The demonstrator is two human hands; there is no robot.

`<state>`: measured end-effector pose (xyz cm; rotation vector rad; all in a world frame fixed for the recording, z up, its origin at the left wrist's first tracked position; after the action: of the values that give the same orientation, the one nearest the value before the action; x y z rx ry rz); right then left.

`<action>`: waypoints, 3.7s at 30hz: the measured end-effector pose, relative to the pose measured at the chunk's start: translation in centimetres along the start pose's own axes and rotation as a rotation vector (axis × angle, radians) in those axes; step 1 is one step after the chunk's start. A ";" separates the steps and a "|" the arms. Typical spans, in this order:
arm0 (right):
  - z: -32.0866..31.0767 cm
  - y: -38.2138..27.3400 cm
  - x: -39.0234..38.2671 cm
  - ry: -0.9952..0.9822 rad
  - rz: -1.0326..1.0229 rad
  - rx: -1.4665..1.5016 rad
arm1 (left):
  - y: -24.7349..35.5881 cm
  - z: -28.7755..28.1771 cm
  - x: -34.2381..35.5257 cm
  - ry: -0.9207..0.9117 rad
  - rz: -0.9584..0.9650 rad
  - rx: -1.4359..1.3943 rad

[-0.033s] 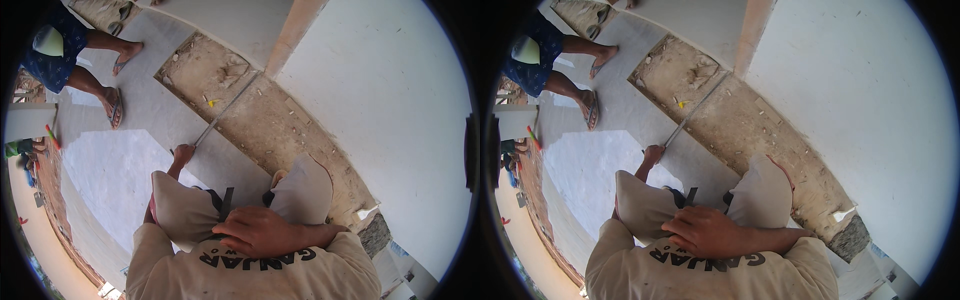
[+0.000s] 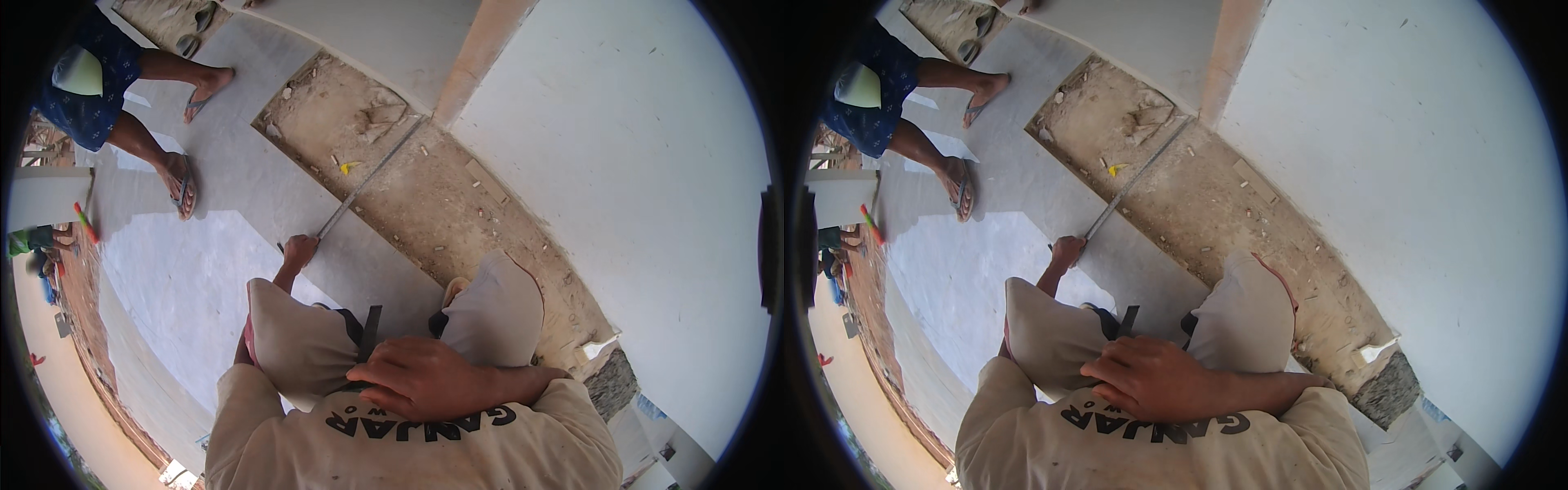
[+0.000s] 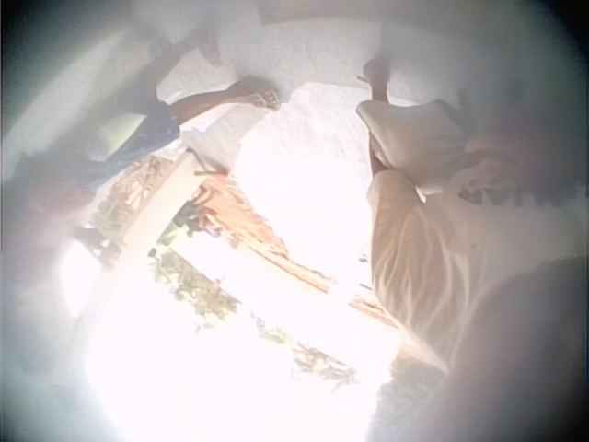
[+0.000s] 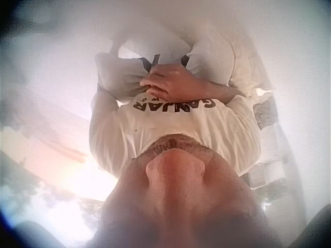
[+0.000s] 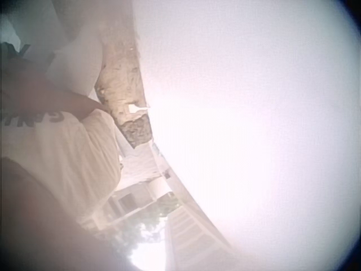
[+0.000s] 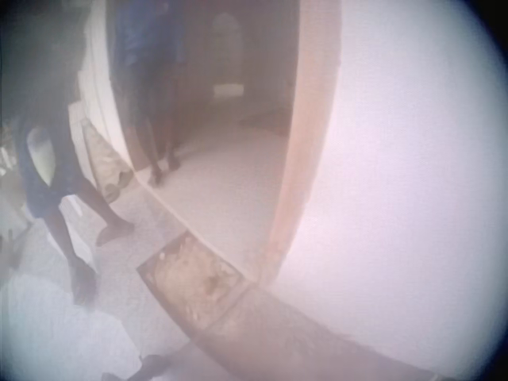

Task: The person measures a section of the floor with a tape measure and then marks a large ceramic tile with a pencil using a metal ruler as a guide. The person moves between the floor and a workbench area to perform these tasks.

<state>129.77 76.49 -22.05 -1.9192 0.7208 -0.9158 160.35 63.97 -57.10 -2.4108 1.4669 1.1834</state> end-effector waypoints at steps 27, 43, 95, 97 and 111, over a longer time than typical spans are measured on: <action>-0.7 0.3 1.5 -0.087 0.057 0.028 | 0.3 -0.3 -0.2 -0.040 0.004 0.031; -0.7 0.5 1.8 -0.052 0.028 0.043 | 0.6 -0.4 -0.3 -0.087 -0.064 0.043; -1.0 0.0 2.3 -0.084 0.158 0.035 | -1.0 -8.2 6.6 0.172 0.061 0.070; -0.9 -0.4 2.3 -0.122 0.161 0.061 | -5.3 -9.2 9.8 0.228 0.100 0.163; -0.3 0.6 2.8 -0.066 0.304 0.065 | -1.5 -12.2 14.1 0.264 0.121 0.258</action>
<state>131.06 73.91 -21.63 -1.7151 0.9030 -0.6757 171.89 49.28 -58.11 -2.3958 1.7379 0.6588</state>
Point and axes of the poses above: each hand's wrist, its own x-axis towards the middle knuckle, its own z-axis out of the palm, y = z × x, the point moved 1 cm from there along x, towards the middle knuckle, and after that the axes turned 7 degrees about -z, right-handed, at the moved point
